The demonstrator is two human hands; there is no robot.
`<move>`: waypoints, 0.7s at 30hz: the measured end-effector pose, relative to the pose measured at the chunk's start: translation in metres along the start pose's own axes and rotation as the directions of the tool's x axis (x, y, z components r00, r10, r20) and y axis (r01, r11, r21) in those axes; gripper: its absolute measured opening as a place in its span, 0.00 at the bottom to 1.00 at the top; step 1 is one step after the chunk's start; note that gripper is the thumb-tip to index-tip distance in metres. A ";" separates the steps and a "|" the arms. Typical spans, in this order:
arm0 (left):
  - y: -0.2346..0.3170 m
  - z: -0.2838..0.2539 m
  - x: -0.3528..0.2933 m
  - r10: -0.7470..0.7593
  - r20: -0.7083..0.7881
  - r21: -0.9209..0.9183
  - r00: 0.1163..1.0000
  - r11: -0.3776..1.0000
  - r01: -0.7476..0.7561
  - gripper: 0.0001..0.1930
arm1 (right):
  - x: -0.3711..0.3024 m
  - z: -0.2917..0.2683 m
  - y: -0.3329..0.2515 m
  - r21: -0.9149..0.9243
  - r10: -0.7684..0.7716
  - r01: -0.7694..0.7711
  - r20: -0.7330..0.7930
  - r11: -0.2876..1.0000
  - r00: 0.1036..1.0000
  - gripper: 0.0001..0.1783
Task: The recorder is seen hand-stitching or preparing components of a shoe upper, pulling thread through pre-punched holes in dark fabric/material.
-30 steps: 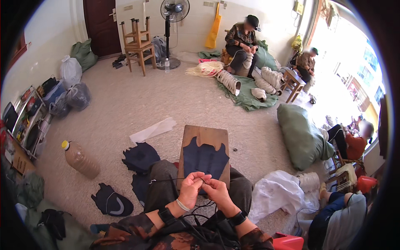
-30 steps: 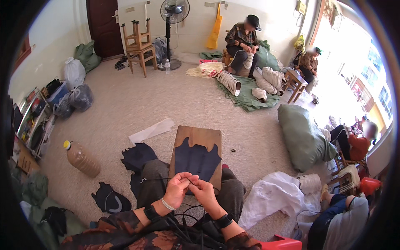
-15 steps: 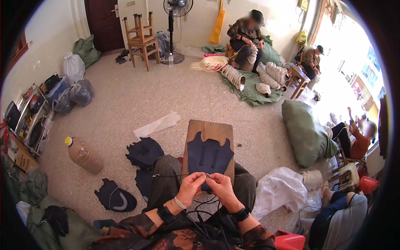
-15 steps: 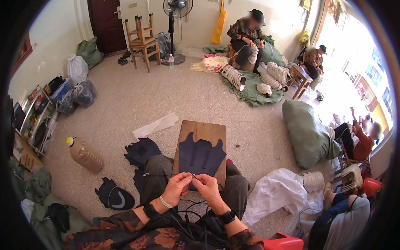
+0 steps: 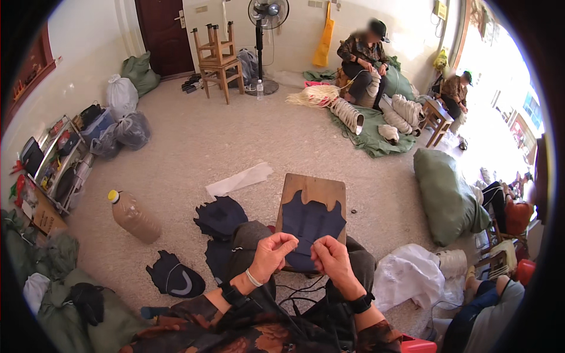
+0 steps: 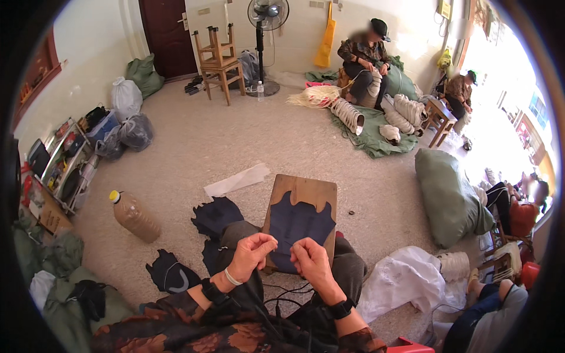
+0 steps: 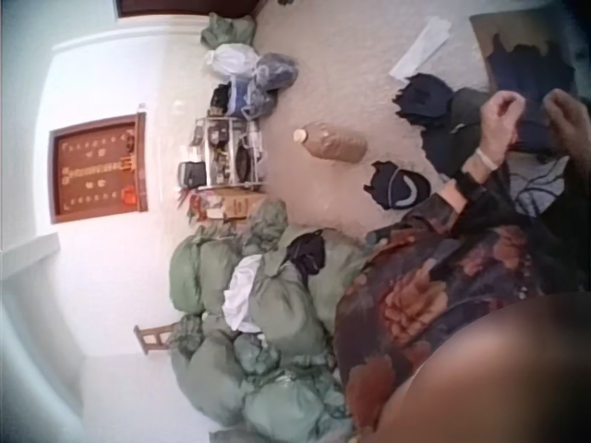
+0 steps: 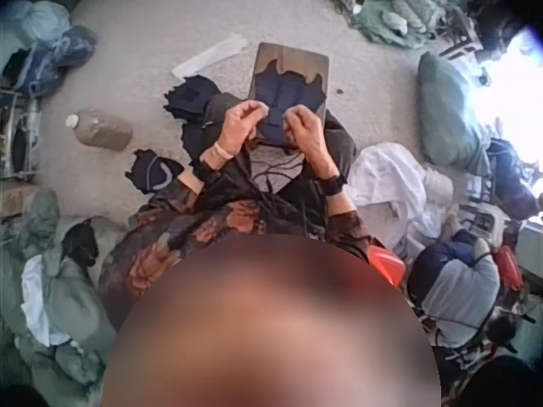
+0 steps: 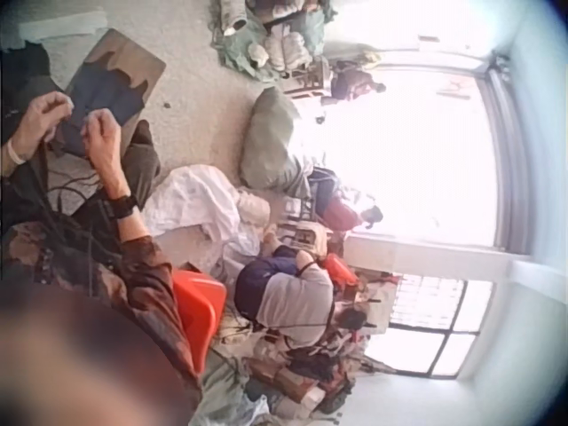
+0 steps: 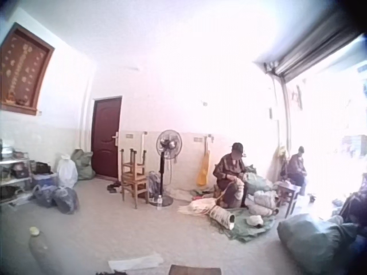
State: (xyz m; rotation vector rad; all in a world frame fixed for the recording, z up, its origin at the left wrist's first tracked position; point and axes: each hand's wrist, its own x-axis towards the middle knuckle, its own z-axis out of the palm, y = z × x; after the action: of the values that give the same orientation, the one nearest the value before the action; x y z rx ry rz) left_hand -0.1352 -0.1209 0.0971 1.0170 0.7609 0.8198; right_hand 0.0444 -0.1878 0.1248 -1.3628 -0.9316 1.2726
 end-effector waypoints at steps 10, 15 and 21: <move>0.062 0.025 0.003 -0.039 0.073 -0.272 0.997 0.961 0.058 0.07 | -0.014 0.010 -0.042 0.064 -0.207 0.211 -0.065 0.975 0.976 0.07; 0.059 0.037 -0.002 -0.051 0.111 -0.375 0.992 0.923 0.089 0.07 | -0.025 0.014 -0.048 0.103 -0.257 0.266 -0.093 0.959 0.962 0.04; 0.051 0.042 -0.004 -0.014 0.096 -0.326 0.995 0.944 0.044 0.07 | -0.023 0.013 -0.041 0.049 -0.286 0.295 -0.137 0.954 0.948 0.04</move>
State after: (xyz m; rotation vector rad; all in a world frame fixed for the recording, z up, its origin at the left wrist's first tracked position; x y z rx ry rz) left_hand -0.1126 -0.1263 0.1596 0.7376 0.5362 0.8353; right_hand 0.0320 -0.1995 0.1708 -1.1884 -0.9506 0.9727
